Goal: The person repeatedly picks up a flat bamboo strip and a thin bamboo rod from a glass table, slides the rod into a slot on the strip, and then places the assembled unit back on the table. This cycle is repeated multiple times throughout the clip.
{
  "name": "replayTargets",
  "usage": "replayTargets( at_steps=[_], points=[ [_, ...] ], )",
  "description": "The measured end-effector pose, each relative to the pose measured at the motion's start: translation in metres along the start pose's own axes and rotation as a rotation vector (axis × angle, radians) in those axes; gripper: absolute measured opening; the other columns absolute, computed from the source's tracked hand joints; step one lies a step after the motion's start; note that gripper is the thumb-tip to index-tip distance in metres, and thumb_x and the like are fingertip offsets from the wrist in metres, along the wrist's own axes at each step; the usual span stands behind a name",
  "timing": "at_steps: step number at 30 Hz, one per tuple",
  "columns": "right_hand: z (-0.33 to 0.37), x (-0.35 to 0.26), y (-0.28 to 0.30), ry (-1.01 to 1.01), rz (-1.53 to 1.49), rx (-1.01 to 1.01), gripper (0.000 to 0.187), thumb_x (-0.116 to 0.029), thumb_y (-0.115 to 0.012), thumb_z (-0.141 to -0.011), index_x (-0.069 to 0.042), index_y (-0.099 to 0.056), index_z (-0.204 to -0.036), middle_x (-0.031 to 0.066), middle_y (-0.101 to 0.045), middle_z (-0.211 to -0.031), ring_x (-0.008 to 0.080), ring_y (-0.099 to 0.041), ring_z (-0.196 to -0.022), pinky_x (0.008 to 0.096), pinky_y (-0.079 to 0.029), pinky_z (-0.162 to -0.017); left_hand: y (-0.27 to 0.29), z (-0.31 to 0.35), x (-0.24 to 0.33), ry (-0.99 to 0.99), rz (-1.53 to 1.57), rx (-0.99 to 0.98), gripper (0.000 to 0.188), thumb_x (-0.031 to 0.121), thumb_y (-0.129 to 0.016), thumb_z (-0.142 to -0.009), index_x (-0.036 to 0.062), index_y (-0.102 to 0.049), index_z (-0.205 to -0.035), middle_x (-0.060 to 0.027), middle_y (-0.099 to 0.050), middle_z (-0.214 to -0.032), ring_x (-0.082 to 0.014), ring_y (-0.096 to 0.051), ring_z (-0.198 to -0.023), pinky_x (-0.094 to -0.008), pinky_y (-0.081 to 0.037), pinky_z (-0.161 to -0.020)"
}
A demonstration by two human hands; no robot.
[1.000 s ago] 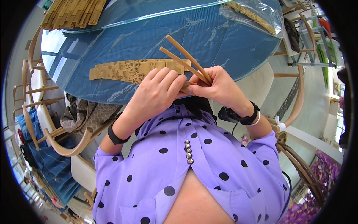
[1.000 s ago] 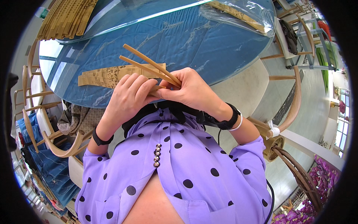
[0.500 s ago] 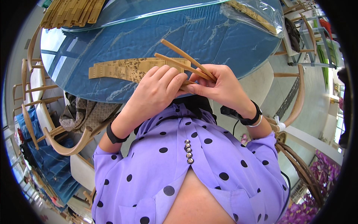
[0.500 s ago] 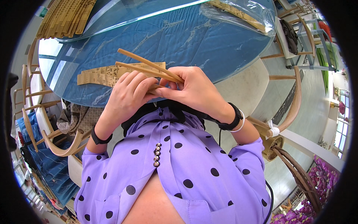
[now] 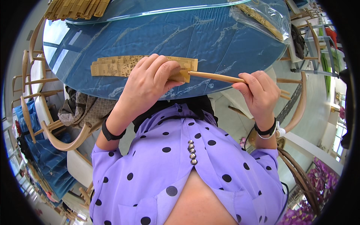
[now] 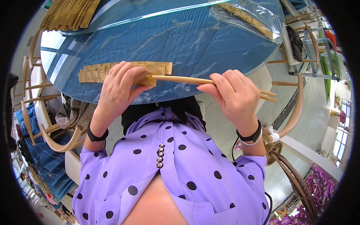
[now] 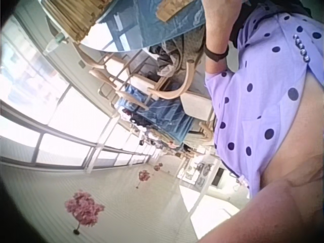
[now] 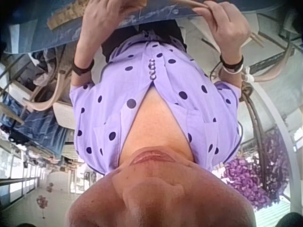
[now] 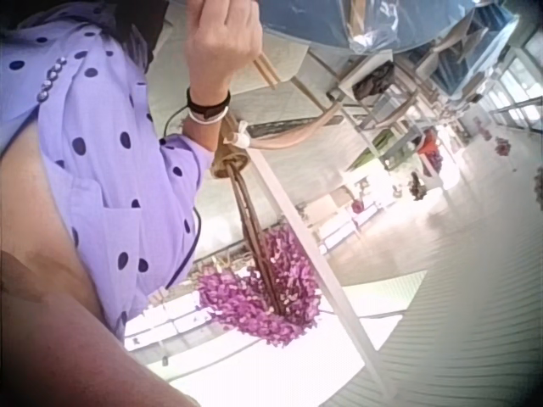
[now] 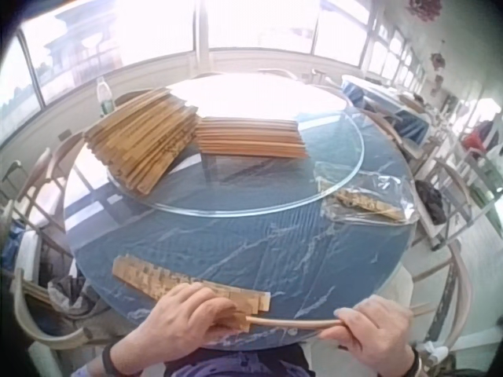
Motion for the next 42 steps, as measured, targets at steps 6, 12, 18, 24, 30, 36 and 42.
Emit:
replayTargets(
  at_steps=[6,12,18,24,30,36,42],
  points=[
    [0.001,-0.004,-0.013,-0.092,-0.052,-0.183,0.03,-0.031,-0.078,-0.085,-0.003,-0.069,-0.088,0.0045,-0.054,-0.067,0.0209,-0.056,-0.056,0.0332,-0.042,-0.047,-0.001,-0.001,0.002,0.001,-0.012,0.023,0.045,0.025,-0.081,-0.079,0.007,-0.06,-0.115,-0.0088,-0.061,-0.099,-0.0315,-0.059,-0.093,-0.0444,-0.049,-0.087],
    [0.001,-0.011,-0.026,-0.06,-0.127,-0.296,0.033,-0.033,-0.076,-0.087,-0.001,-0.07,-0.096,0.0054,-0.056,-0.068,0.0221,-0.059,-0.06,0.0342,-0.046,-0.05,-0.005,-0.002,0.003,0.005,-0.001,-0.008,0.043,0.024,-0.08,-0.08,0.0072,-0.059,-0.114,-0.0085,-0.06,-0.1,-0.0311,-0.059,-0.094,-0.0438,-0.048,-0.087],
    [0.0,-0.014,-0.033,-0.044,-0.109,-0.279,0.034,-0.033,-0.076,-0.087,-0.001,-0.07,-0.097,0.0056,-0.056,-0.068,0.0219,-0.059,-0.06,0.0342,-0.046,-0.05,-0.001,-0.003,0.002,0.013,-0.091,0.056,0.048,0.031,-0.081,-0.078,0.0073,-0.06,-0.114,-0.0082,-0.06,-0.099,-0.0295,-0.057,-0.092,-0.0433,-0.047,-0.085],
    [0.003,-0.011,-0.038,-0.155,-0.132,-0.203,0.032,-0.032,-0.076,-0.087,-0.003,-0.071,-0.097,0.0055,-0.056,-0.068,0.0222,-0.057,-0.056,0.0338,-0.044,-0.049,0.034,0.042,-0.001,0.21,0.084,0.466,0.03,0.031,-0.062,-0.102,0.0016,-0.066,-0.107,-0.0081,-0.06,-0.089,-0.0145,-0.053,-0.073,-0.0248,-0.043,-0.066],
    [0.008,-0.031,-0.049,-0.174,-0.163,-0.155,0.033,-0.032,-0.078,-0.086,-0.003,-0.073,-0.1,0.0058,-0.055,-0.068,0.0218,-0.056,-0.055,0.0339,-0.043,-0.048,-0.017,0.051,-0.02,0.807,0.969,0.356,0.031,0.024,-0.062,-0.104,-0.0023,-0.068,-0.088,-0.0021,-0.063,-0.071,-0.0041,-0.043,-0.059,-0.0222,-0.032,-0.052],
    [0.007,-0.044,-0.051,-0.192,-0.159,-0.165,0.035,-0.029,-0.078,-0.086,-0.002,-0.072,-0.107,0.0055,-0.053,-0.069,0.0212,-0.055,-0.057,0.0339,-0.043,-0.049,-0.024,0.058,-0.025,0.859,1.058,0.439,0.031,0.025,-0.062,-0.105,-0.0015,-0.068,-0.09,-0.0012,-0.063,-0.071,-0.0002,-0.034,-0.054,-0.02,-0.024,-0.047],
    [0.008,-0.057,-0.052,-0.172,-0.133,-0.159,0.039,-0.028,-0.079,-0.086,0.0,-0.071,-0.112,0.0051,-0.051,-0.069,0.0201,-0.054,-0.056,0.0337,-0.043,-0.049,-0.03,0.063,-0.02,0.921,1.157,0.521,0.029,0.023,-0.065,-0.103,-0.0026,-0.072,-0.092,0.0005,-0.065,-0.072,0.0002,-0.041,-0.059,-0.0197,-0.028,-0.051]
  ],
)
Point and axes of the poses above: each hand's wrist, its own z-axis away from the middle knuckle, its own y-axis out of the back of the hand, x = y × z, the point moved 7 cm from there along -z, towards the middle knuckle
